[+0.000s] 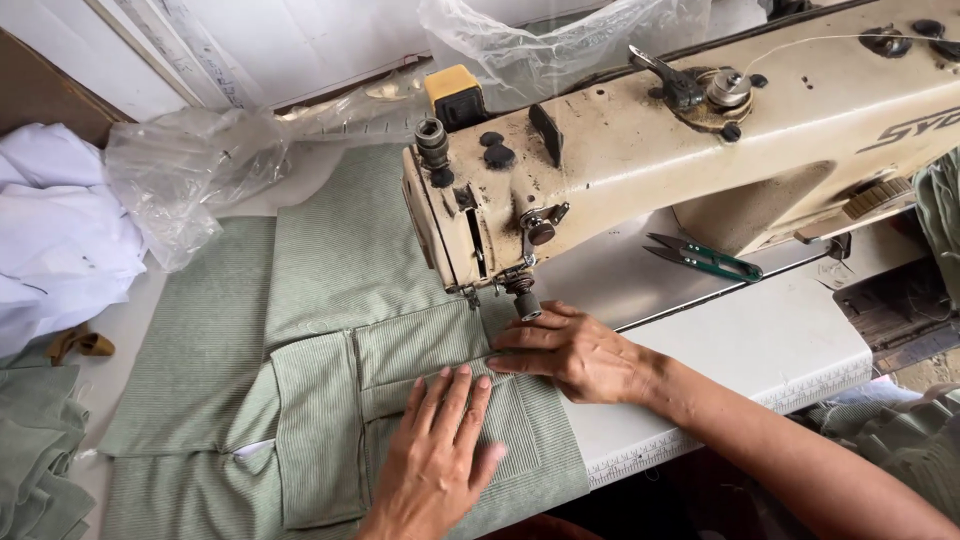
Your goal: Sewing pockets and lining onto a garment using an industrial sewing machine.
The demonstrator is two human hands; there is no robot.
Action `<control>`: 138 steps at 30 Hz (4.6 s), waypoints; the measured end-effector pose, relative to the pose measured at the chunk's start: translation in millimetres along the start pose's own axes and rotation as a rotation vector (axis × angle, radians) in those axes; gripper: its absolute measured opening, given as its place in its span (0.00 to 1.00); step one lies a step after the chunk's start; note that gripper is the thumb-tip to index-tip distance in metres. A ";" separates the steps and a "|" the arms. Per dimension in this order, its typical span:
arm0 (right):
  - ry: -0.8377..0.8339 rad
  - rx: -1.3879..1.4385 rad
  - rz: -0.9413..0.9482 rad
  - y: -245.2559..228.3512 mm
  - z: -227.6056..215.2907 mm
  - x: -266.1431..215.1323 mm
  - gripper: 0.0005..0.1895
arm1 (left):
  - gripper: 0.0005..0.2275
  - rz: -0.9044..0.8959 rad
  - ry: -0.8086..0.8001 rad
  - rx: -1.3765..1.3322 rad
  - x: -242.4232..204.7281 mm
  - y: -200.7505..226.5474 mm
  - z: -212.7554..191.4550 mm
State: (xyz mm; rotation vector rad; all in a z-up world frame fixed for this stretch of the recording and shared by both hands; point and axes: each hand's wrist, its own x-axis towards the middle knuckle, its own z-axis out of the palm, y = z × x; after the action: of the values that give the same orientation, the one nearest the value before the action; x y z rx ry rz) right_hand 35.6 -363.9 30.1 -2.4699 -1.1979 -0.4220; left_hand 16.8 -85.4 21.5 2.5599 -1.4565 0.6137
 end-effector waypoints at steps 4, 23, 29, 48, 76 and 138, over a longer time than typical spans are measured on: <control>0.057 0.027 0.000 -7.0 -8.2 6.8 0.21 | 0.12 -0.050 -0.001 -0.109 15.6 13.3 -16.2; 0.223 -0.458 -0.008 -22.0 6.7 46.9 0.10 | 0.42 -0.521 0.211 -0.107 48.4 20.7 13.6; 0.342 -0.191 0.104 -19.4 17.2 45.2 0.13 | 0.12 -0.414 0.399 -0.284 41.1 -4.6 13.5; 0.431 -0.248 0.133 -10.8 31.6 44.1 0.13 | 0.17 -0.368 0.430 -0.284 52.6 -14.0 7.0; 0.302 0.487 0.262 -7.0 27.1 52.2 0.11 | 0.17 -0.724 0.142 -0.631 38.2 -15.7 -40.4; 0.125 -0.133 0.071 -56.8 1.0 23.6 0.11 | 0.15 -0.091 0.060 -0.383 27.9 -59.3 6.4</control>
State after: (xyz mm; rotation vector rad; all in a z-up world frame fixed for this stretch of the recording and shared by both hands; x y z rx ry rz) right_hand 4.5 -314.6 49.8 -2.5456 -1.0609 -0.6446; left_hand 81.4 -78.4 32.1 2.2737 -1.2849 0.3538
